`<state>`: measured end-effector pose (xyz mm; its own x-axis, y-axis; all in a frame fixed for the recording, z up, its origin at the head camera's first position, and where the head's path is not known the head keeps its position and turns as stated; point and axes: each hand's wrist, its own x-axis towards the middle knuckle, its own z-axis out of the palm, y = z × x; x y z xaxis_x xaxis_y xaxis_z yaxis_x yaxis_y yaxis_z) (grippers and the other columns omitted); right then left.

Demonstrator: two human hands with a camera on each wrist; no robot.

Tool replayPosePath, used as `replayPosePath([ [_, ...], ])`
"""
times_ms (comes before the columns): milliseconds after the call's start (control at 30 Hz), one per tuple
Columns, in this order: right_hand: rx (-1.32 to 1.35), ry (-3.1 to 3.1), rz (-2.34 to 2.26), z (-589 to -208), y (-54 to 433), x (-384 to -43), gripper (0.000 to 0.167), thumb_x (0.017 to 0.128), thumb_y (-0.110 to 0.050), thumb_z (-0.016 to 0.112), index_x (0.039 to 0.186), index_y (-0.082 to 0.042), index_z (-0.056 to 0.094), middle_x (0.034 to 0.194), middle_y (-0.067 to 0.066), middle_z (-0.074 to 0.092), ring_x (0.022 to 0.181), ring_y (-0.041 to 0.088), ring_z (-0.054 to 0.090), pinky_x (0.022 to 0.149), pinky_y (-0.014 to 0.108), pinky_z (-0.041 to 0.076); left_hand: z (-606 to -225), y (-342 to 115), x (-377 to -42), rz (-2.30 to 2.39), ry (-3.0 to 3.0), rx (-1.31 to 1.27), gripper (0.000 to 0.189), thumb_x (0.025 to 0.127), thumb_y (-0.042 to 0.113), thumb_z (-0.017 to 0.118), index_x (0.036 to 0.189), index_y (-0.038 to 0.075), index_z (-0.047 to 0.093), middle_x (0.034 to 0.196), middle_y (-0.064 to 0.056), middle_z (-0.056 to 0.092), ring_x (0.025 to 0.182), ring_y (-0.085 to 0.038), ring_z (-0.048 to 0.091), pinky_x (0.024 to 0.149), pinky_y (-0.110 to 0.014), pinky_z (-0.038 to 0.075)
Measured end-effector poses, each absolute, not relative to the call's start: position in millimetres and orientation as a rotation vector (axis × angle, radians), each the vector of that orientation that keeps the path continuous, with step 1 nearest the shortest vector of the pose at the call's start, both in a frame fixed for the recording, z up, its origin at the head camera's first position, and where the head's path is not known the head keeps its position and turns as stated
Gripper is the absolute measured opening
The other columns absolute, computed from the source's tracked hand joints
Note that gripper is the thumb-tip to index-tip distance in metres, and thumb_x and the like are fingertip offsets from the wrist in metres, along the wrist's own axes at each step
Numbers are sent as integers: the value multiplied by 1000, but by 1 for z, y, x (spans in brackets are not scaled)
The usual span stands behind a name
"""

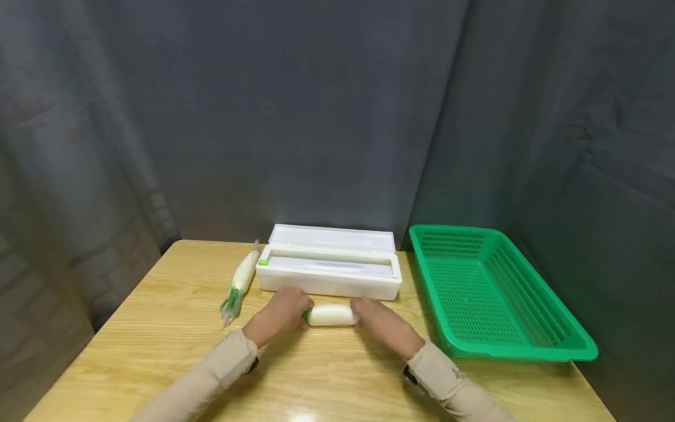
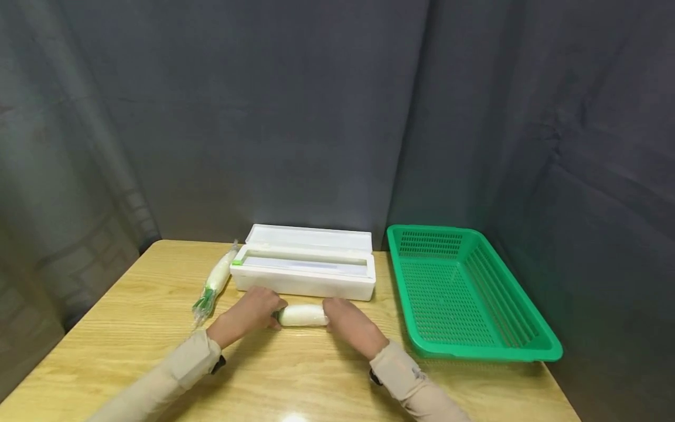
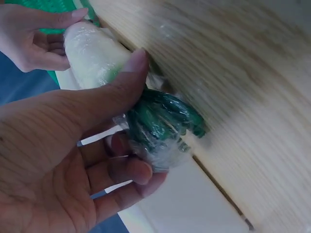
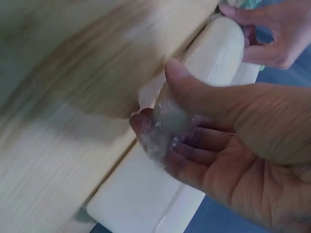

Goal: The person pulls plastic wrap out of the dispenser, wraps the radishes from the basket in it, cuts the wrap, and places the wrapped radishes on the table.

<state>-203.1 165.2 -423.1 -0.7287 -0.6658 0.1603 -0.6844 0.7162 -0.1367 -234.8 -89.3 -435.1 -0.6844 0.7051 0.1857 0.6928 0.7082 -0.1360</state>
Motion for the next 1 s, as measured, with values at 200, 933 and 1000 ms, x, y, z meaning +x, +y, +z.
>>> replayPosePath([
  [200, 1104, -2893, 257, -421, 169, -210, 20, 90, -9, 79, 88, -4, 60, 78, 4, 62, 71, 8, 56, 63, 23, 48, -436, -82, -230, 174, -2581, -1104, 45, 69, 46, 94, 90, 14, 70, 84, -1, 64, 74, -19, 65, 58, -31, 52],
  [933, 1157, -2656, 1, -435, 169, -210, 29, 89, -10, 83, 102, -4, 58, 86, 7, 66, 76, 19, 67, 63, 28, 55, -447, -72, -228, -132, -2613, -1166, 47, 77, 30, 94, 107, 4, 68, 105, -8, 66, 95, -23, 66, 71, -37, 54],
  [1000, 1165, -2655, 22, -433, 170, -212, 25, 90, -9, 82, 100, -4, 59, 85, 6, 67, 75, 19, 67, 63, 28, 54, -449, -71, -228, -146, -2589, -1160, 48, 79, 31, 93, 110, 4, 67, 105, -8, 67, 93, -23, 67, 72, -38, 54],
])
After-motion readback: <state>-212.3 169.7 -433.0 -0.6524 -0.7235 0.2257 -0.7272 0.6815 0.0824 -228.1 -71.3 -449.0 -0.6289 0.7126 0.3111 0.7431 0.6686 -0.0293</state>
